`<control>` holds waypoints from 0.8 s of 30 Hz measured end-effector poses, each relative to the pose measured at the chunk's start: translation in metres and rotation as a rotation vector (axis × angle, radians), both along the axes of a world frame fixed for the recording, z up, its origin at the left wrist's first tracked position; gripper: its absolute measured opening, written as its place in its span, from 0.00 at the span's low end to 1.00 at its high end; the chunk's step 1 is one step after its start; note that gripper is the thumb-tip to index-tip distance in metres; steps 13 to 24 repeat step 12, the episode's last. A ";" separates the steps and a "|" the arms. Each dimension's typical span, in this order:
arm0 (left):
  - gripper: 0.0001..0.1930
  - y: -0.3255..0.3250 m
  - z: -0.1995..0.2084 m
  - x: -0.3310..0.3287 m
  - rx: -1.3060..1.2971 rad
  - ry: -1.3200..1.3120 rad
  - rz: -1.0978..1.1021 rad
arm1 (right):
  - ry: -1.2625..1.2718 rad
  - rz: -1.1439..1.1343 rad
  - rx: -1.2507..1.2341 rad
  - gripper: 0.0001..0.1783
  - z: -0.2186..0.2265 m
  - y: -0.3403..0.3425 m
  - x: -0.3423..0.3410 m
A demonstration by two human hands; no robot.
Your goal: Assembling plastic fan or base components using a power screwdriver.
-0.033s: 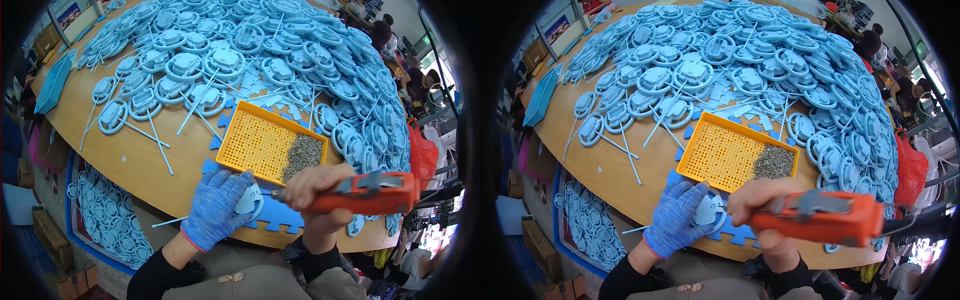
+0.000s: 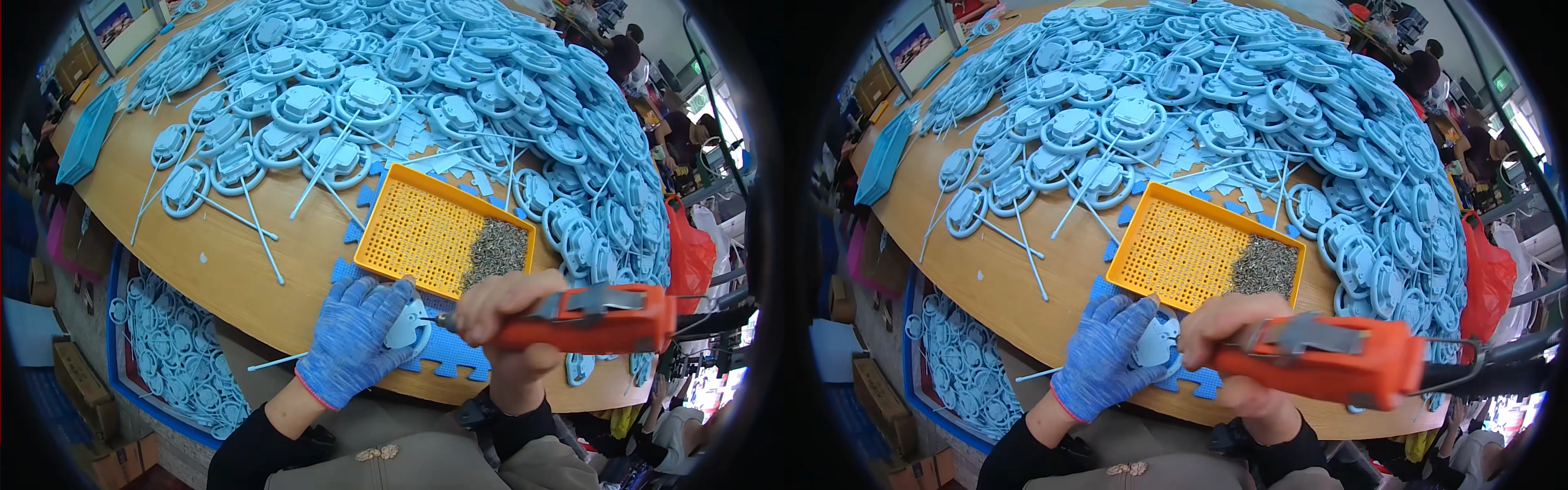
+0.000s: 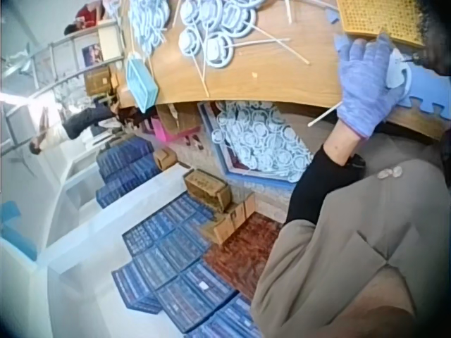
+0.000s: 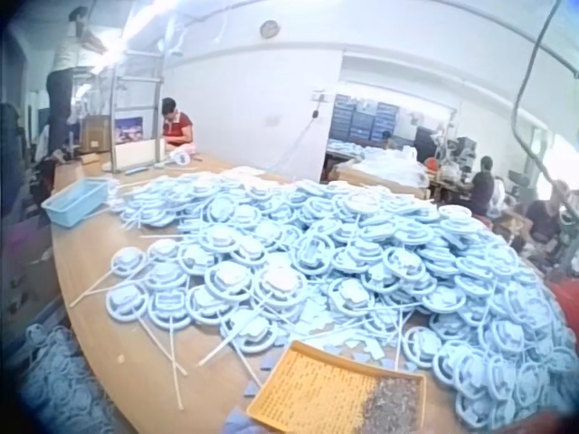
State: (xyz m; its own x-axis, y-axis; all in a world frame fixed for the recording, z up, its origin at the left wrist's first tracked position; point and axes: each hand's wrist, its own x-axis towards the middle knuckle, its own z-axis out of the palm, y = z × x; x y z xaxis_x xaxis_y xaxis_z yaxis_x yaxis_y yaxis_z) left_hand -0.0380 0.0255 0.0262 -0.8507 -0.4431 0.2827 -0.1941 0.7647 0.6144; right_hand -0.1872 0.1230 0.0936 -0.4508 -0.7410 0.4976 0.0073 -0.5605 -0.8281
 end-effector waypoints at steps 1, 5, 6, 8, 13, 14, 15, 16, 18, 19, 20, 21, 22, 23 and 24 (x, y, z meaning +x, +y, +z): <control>0.40 0.000 0.001 0.000 0.001 0.001 0.003 | -0.025 0.008 0.063 0.31 -0.002 0.000 0.005; 0.39 0.000 0.001 -0.001 0.002 0.023 0.003 | -0.056 0.020 0.142 0.29 -0.008 -0.003 0.013; 0.37 -0.001 0.001 -0.001 -0.010 0.059 0.000 | -0.047 0.034 0.141 0.29 -0.010 -0.004 0.013; 0.36 0.000 0.004 0.000 -0.001 0.039 0.004 | -0.007 0.061 0.159 0.28 -0.009 -0.006 0.012; 0.34 0.001 -0.008 0.001 0.007 0.038 0.007 | 0.073 0.112 0.229 0.27 -0.013 -0.006 0.013; 0.34 0.001 -0.008 0.001 0.007 0.038 0.007 | 0.073 0.112 0.229 0.27 -0.013 -0.006 0.013; 0.34 0.001 -0.008 0.001 0.007 0.038 0.007 | 0.073 0.112 0.229 0.27 -0.013 -0.006 0.013; 0.34 0.001 -0.008 0.001 0.007 0.038 0.007 | 0.073 0.112 0.229 0.27 -0.013 -0.006 0.013; 0.34 0.001 -0.008 0.001 0.007 0.038 0.007 | 0.073 0.112 0.229 0.27 -0.013 -0.006 0.013; 0.34 0.001 -0.008 0.001 0.007 0.038 0.007 | 0.073 0.112 0.229 0.27 -0.013 -0.006 0.013; 0.34 0.001 -0.008 0.001 0.007 0.038 0.007 | 0.073 0.112 0.229 0.27 -0.013 -0.006 0.013; 0.34 0.001 -0.008 0.001 0.007 0.038 0.007 | 0.073 0.112 0.229 0.27 -0.013 -0.006 0.013; 0.34 0.001 -0.008 0.001 0.007 0.038 0.007 | 0.073 0.112 0.229 0.27 -0.013 -0.006 0.013; 0.34 0.001 -0.008 0.001 0.007 0.038 0.007 | 0.073 0.112 0.229 0.27 -0.013 -0.006 0.013; 0.34 0.001 -0.008 0.001 0.007 0.038 0.007 | 0.073 0.112 0.229 0.27 -0.013 -0.006 0.013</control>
